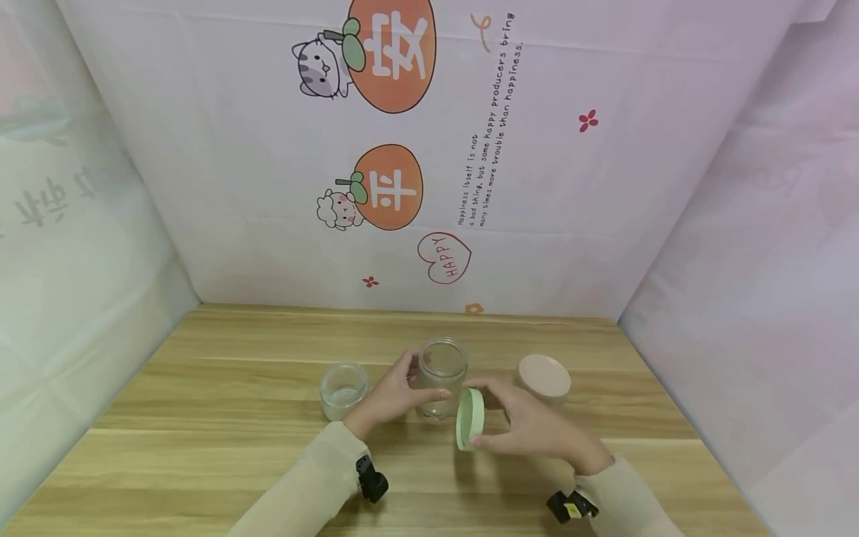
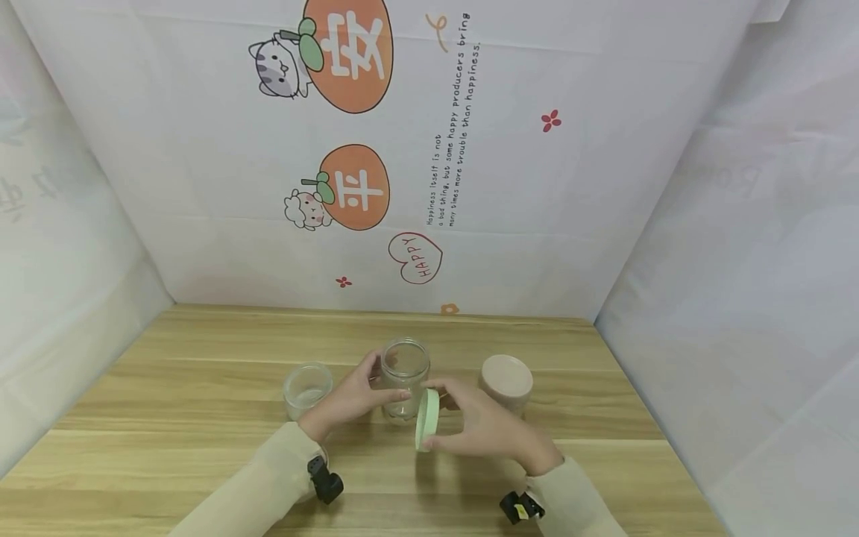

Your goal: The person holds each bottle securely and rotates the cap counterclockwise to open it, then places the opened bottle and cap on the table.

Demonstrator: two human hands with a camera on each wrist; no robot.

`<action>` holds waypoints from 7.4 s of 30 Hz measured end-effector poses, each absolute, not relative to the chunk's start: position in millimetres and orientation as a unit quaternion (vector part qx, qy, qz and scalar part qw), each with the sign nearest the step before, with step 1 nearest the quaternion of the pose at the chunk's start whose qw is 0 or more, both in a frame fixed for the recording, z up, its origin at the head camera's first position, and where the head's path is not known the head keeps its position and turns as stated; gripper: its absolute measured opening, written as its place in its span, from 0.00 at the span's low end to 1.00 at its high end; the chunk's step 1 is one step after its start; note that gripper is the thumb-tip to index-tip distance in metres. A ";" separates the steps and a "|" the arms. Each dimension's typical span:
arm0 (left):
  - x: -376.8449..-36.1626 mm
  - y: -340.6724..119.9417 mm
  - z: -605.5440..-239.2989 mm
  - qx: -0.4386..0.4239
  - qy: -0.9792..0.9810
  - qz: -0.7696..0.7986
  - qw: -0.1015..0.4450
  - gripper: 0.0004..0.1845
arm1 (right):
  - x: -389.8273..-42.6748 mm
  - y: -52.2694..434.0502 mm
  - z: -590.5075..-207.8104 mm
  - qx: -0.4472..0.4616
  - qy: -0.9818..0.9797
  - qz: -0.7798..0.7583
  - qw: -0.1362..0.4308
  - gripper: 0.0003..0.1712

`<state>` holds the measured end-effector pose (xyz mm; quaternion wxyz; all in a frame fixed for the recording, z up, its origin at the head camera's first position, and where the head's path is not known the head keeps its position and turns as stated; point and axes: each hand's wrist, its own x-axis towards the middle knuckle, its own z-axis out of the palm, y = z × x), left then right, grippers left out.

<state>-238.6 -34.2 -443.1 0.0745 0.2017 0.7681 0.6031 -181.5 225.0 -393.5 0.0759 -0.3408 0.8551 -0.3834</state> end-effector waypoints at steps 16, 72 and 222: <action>-239.3 -35.9 -443.7 0.201 0.781 0.586 0.079 0.43 | -178.8 213.2 -429.7 -0.374 0.838 -0.375 0.130 0.47; -239.1 -37.6 -429.2 0.219 0.780 0.580 0.080 0.52 | -175.1 227.1 -415.5 -0.377 0.889 -0.260 0.009 0.21; -244.3 109.9 -454.9 0.255 0.791 0.543 0.117 0.48 | -212.8 330.0 -412.0 -0.235 0.913 -0.320 -0.094 0.43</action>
